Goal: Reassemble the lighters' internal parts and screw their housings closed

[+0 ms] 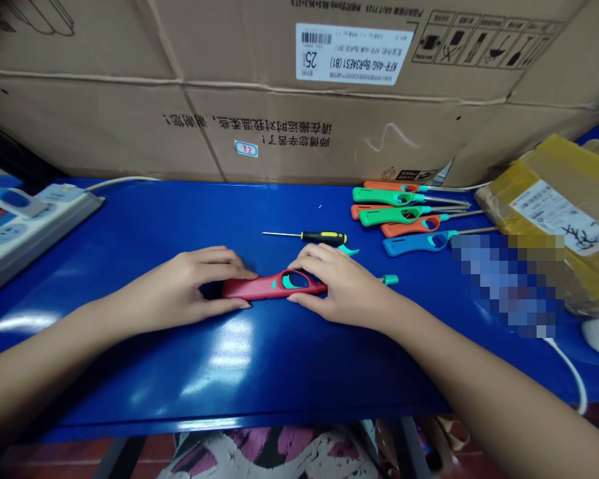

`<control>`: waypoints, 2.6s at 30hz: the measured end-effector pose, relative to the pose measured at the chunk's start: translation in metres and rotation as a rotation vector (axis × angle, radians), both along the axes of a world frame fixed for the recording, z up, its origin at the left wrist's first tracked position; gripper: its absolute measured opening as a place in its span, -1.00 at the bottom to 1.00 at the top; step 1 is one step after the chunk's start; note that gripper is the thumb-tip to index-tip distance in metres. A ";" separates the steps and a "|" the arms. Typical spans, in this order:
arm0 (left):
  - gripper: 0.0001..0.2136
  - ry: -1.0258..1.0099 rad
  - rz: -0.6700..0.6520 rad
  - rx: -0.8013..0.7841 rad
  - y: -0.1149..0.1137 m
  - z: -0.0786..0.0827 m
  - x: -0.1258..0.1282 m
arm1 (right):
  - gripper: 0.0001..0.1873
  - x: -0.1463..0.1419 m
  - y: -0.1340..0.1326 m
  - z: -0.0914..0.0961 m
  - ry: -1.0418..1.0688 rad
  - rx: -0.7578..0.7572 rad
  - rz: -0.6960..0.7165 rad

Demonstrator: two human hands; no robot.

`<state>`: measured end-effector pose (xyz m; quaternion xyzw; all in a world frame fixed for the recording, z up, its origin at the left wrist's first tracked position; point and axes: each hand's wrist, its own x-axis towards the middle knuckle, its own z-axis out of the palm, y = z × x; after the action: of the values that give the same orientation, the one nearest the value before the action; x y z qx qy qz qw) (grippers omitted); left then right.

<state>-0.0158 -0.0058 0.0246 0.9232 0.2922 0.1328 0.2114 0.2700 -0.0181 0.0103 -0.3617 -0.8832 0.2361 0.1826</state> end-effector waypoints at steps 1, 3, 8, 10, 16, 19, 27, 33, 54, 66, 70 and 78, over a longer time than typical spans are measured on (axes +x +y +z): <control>-0.73 0.002 0.013 -0.003 -0.001 0.000 0.001 | -0.71 0.000 0.000 0.000 0.014 -0.018 -0.002; -0.72 0.012 0.030 -0.005 -0.002 -0.001 0.002 | -0.70 0.000 0.000 0.000 0.038 -0.041 -0.006; -0.73 0.001 0.033 0.002 -0.004 0.000 0.003 | -0.67 0.001 0.000 0.002 0.046 -0.037 -0.008; -0.74 -0.008 0.031 0.008 -0.004 0.001 0.002 | -0.66 0.001 0.000 0.002 0.039 -0.037 -0.007; -0.73 0.027 0.062 -0.003 -0.003 0.000 0.003 | -0.67 0.001 0.000 0.001 0.033 -0.031 -0.008; -0.72 0.023 0.100 -0.023 -0.005 -0.001 0.003 | -0.66 0.000 0.000 0.001 0.033 -0.062 -0.037; -0.74 -0.048 0.094 0.016 -0.007 -0.006 0.007 | -0.68 0.003 0.000 0.005 0.050 -0.089 -0.048; -0.75 -0.078 0.089 0.045 -0.008 -0.006 0.008 | -0.68 0.003 0.000 0.006 0.044 -0.072 -0.042; -0.75 0.004 0.071 0.093 -0.012 -0.002 0.009 | -0.71 0.006 -0.003 0.007 -0.007 -0.024 0.003; -0.73 0.113 0.104 0.105 -0.016 0.000 0.012 | -0.65 0.008 0.000 0.005 -0.103 -0.060 -0.033; -0.77 0.147 0.120 0.137 -0.022 0.001 0.016 | -0.65 0.006 0.000 0.006 -0.080 -0.089 -0.053; -0.77 0.059 0.203 0.004 -0.020 -0.002 0.015 | -0.62 0.003 0.000 0.005 0.046 -0.229 -0.162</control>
<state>-0.0003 -0.0261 0.0227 0.8929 0.3899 0.1266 0.1861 0.2731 -0.0185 0.0153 -0.4446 -0.8141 0.3280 0.1788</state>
